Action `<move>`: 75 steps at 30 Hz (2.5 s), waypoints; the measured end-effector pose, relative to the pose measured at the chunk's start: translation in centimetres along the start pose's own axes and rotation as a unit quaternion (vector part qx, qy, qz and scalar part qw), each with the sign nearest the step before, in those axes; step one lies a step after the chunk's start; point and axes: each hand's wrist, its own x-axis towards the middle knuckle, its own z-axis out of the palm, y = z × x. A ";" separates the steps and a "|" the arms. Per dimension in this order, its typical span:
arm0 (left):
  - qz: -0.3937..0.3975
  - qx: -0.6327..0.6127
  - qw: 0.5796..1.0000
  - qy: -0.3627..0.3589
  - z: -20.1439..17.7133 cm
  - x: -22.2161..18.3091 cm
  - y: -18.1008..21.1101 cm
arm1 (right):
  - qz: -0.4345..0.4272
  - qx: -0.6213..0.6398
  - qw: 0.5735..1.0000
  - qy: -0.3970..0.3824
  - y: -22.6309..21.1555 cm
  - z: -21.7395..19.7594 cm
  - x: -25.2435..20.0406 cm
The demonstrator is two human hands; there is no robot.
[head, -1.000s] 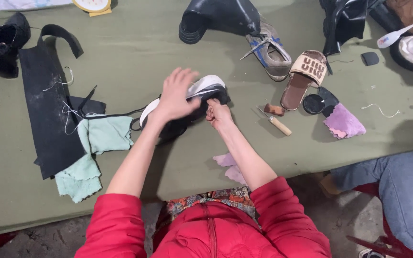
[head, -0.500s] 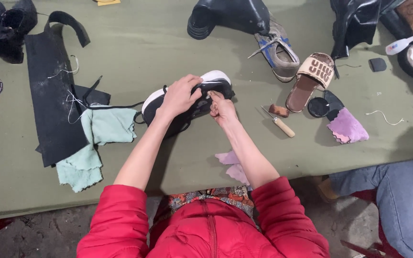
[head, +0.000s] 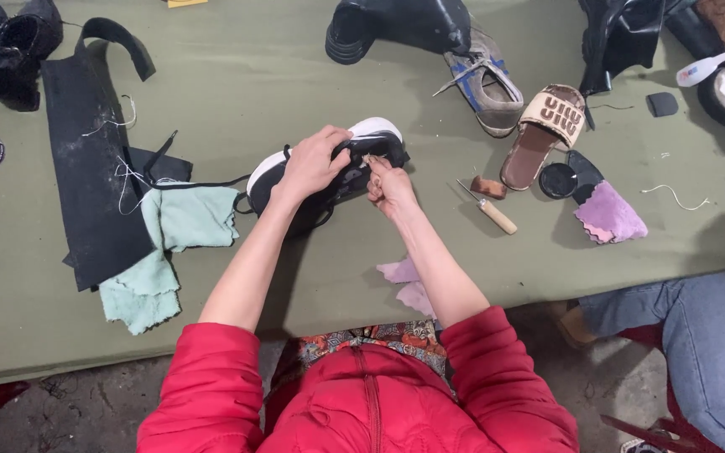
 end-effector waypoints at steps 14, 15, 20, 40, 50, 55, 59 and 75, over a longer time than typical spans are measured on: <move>-0.014 -0.039 0.999 -0.023 -1.1 0.0 0.3 | 0.025 -0.025 0.999 0.025 -0.1 0.4 0.5; -0.025 -0.045 0.998 -0.031 -1.1 0.1 0.2 | 0.034 -0.027 0.999 0.011 -0.3 0.3 0.4; -0.048 -0.069 0.995 -0.061 -2.4 0.1 0.9 | 0.042 -0.050 0.998 -0.013 -0.6 -0.3 -0.1; 0.038 -0.047 0.998 -0.019 0.2 4.4 -3.6 | -0.001 -0.025 1.000 -0.012 0.2 0.3 -0.5; 0.040 -0.158 0.985 -0.047 -2.2 3.9 -2.3 | -0.042 -0.077 0.996 0.005 1.5 0.1 -0.4; 0.035 -0.151 0.987 -0.027 -1.7 3.8 -1.8 | -0.051 -0.087 0.995 0.018 2.4 -0.7 0.2; 0.025 -0.164 0.986 -0.002 -0.8 3.5 -2.6 | -0.063 -0.080 0.994 0.024 2.3 -0.1 -0.3; -0.182 -0.551 0.792 0.191 2.0 5.2 -2.4 | -0.148 -0.153 0.976 0.055 2.2 1.7 -0.6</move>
